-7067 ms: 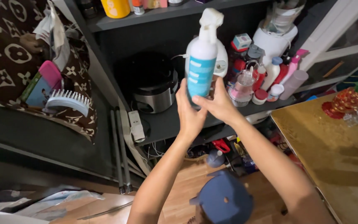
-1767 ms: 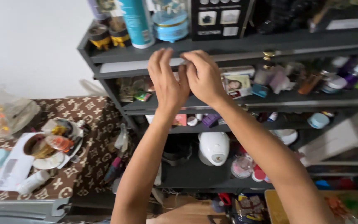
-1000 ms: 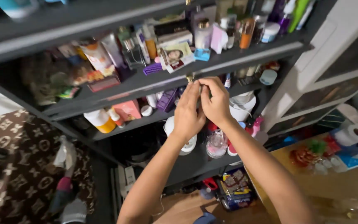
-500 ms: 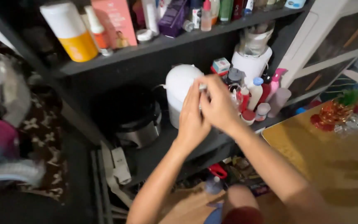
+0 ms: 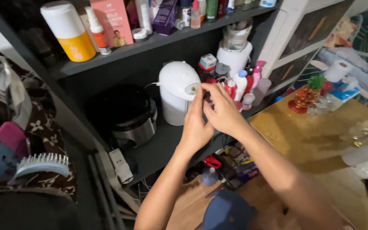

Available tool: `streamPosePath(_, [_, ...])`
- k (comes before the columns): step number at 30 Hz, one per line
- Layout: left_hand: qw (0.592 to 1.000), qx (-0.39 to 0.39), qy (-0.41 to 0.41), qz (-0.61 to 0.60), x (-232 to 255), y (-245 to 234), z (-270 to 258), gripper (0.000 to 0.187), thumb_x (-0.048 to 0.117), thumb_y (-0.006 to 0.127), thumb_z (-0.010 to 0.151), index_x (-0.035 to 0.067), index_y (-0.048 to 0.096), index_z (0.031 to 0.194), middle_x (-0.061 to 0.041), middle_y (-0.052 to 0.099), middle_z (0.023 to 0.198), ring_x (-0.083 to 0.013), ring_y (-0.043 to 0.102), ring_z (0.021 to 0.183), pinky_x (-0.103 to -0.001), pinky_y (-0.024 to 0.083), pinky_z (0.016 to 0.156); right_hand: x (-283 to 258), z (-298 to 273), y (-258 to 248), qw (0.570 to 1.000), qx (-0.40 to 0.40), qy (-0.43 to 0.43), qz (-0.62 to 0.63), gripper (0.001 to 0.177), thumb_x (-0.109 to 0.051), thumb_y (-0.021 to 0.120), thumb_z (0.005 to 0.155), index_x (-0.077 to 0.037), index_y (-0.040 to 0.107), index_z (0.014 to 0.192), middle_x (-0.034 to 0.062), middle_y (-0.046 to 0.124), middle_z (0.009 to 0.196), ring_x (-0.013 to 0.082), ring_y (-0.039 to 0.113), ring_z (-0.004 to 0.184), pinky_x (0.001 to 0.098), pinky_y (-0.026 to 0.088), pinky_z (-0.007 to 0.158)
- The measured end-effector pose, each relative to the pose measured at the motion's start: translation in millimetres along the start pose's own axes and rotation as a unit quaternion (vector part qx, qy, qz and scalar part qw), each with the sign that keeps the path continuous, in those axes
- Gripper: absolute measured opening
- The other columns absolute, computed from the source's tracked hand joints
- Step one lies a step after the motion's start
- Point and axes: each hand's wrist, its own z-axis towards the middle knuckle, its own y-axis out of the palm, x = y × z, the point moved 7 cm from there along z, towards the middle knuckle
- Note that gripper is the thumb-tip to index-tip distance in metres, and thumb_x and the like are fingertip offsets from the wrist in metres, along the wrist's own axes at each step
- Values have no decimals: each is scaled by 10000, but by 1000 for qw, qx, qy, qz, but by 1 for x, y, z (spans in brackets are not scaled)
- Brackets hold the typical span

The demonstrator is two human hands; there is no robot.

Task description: The person organizes various items on a multi-tiered shelf and a small table. They move boxes, a carousel figurine, a blue plastic bag, and several bottles and containers between the shelf and the table, arranging them in different positions.

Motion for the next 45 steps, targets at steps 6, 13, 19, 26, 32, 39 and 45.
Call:
streamPosePath(6, [1000, -16, -11, 11, 9, 19, -18, 809, 1, 659, 831, -34, 318, 1563, -290, 549, 1439, -416, 568, 1330, -427, 470, 1083, 8, -37, -17, 999, 45, 16, 13, 479, -1, 607, 924, -6, 511, 1393, 186, 563, 1299, 324, 646, 1160, 379, 540, 945])
streamPosePath(13, [999, -39, 4, 0, 41, 72, -66, 778, -14, 649, 820, -58, 365, 1544, -306, 533, 1477, -420, 529, 1397, -427, 445, 1129, 14, -109, -66, 998, 37, 41, 24, 492, -16, 618, 939, -23, 513, 1420, 172, 571, 1334, 293, 672, 1141, 351, 567, 920])
streamPosePath(19, [997, -66, -10, -29, 73, 91, -111, 805, 1, 688, 825, -51, 349, 1554, -288, 576, 1444, -388, 590, 1349, -397, 479, 1097, -3, -161, -89, 993, -9, 106, 55, 534, -60, 624, 924, -33, 475, 1436, 156, 544, 1325, 267, 698, 1032, 345, 571, 797])
streamPosePath(26, [996, -61, -31, -59, 84, 89, -124, 847, 21, 696, 832, -34, 299, 1578, -260, 627, 1392, -354, 649, 1292, -376, 506, 1060, -14, -169, -93, 998, -43, 51, 23, 538, -84, 654, 927, -27, 474, 1430, 167, 542, 1327, 267, 685, 1032, 355, 573, 821])
streamPosePath(32, [992, -50, -103, -46, 72, 66, -125, 877, 59, 678, 829, -3, 270, 1603, -242, 670, 1328, -340, 666, 1264, -366, 524, 1022, -19, -146, -68, 992, -95, 65, 46, 558, -94, 638, 908, -44, 458, 1434, 167, 549, 1333, 283, 705, 988, 373, 571, 810])
streamPosePath(39, [998, 5, -56, -23, 39, 26, -113, 837, 102, 691, 889, -19, 268, 1601, -257, 590, 1465, -358, 598, 1355, -374, 505, 1065, -18, -104, -19, 985, -169, 36, 10, 574, -128, 665, 916, -60, 460, 1448, 180, 565, 1307, 294, 699, 1020, 395, 565, 852])
streamPosePath(45, [995, 23, -99, -9, -15, 0, -74, 817, 136, 732, 875, -8, 335, 1574, -244, 615, 1421, -338, 613, 1338, -373, 499, 1069, 39, -56, 36, 982, -151, 9, 114, 534, -117, 665, 940, -33, 479, 1433, 161, 583, 1307, 245, 659, 1069, 357, 563, 859])
